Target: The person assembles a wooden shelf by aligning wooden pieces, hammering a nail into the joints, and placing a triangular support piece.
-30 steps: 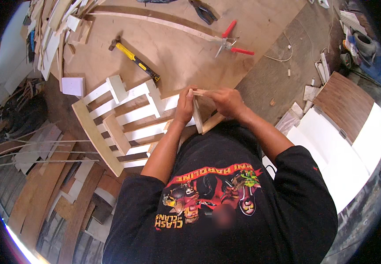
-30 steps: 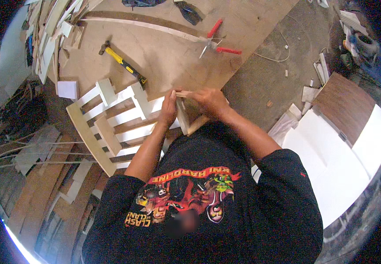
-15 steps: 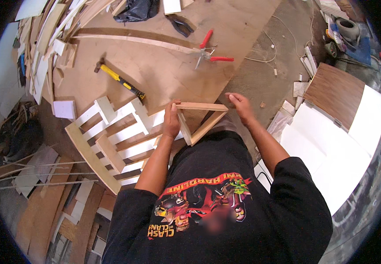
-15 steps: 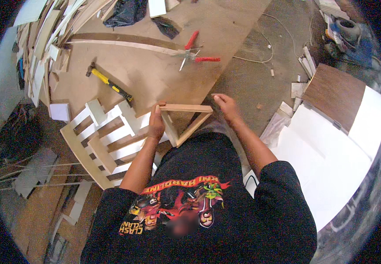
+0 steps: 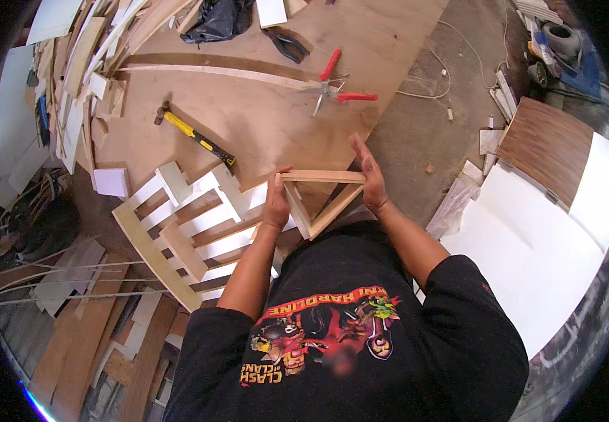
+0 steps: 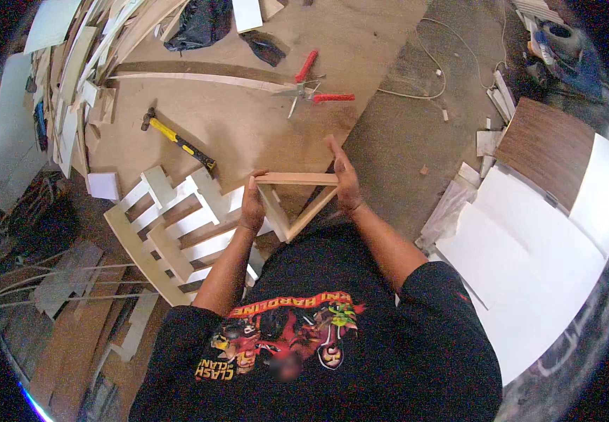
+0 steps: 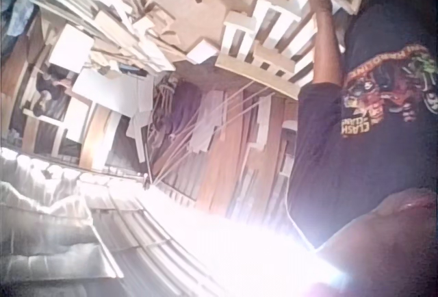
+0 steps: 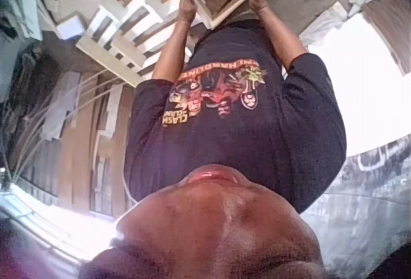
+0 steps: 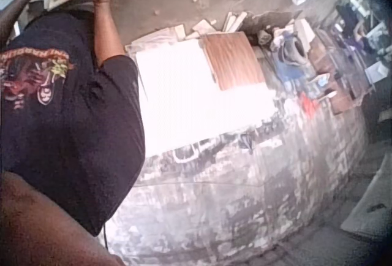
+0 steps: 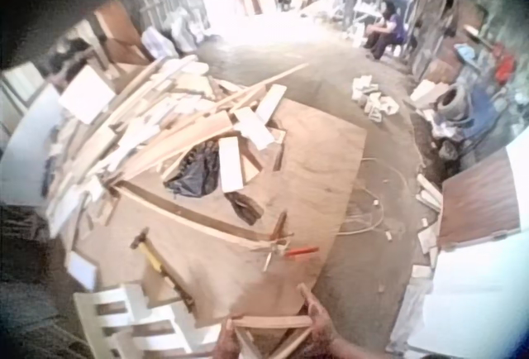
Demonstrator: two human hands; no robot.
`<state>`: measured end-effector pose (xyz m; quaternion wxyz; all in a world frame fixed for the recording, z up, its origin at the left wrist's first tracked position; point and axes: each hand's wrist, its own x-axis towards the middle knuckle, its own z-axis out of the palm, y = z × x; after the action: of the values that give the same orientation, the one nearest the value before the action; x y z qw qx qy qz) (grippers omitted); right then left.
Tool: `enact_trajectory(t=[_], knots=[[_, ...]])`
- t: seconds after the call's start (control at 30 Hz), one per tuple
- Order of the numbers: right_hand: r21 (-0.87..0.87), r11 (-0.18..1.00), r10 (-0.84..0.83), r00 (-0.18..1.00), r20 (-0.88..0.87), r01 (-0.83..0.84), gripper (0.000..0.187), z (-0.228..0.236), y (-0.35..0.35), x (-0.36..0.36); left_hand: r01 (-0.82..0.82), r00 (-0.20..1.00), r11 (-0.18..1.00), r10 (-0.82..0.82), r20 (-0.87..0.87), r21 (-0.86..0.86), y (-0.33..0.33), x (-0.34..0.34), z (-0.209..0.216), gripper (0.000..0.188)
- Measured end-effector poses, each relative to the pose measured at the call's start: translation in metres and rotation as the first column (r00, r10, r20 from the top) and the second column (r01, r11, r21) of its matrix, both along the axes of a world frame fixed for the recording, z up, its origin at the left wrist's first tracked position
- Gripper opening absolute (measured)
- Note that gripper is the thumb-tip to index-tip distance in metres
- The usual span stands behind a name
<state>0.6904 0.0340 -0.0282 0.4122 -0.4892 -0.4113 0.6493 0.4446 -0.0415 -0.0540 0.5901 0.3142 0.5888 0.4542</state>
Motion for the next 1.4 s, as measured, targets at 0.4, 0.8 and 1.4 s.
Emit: enact_trajectory(t=[0.4,0.8,1.4], knots=[[-0.189,0.96,0.201,0.978,-0.052,-0.208,0.069,0.012,0.007,0.007,0.056,0.972,0.988,-0.02,-0.235,0.144,-0.001,0.005,0.005,0.048],[-0.193,0.954,0.228,0.973,-0.039,-0.231,0.055,0.018,0.01,0.01,-0.044,0.976,0.989,0.073,-0.204,0.144,0.0,0.01,0.009,0.05],[-0.277,0.932,0.25,0.968,0.023,-0.235,0.042,0.019,0.012,0.009,-0.157,0.972,0.975,0.181,-0.149,0.16,0.005,0.015,0.017,0.04]])
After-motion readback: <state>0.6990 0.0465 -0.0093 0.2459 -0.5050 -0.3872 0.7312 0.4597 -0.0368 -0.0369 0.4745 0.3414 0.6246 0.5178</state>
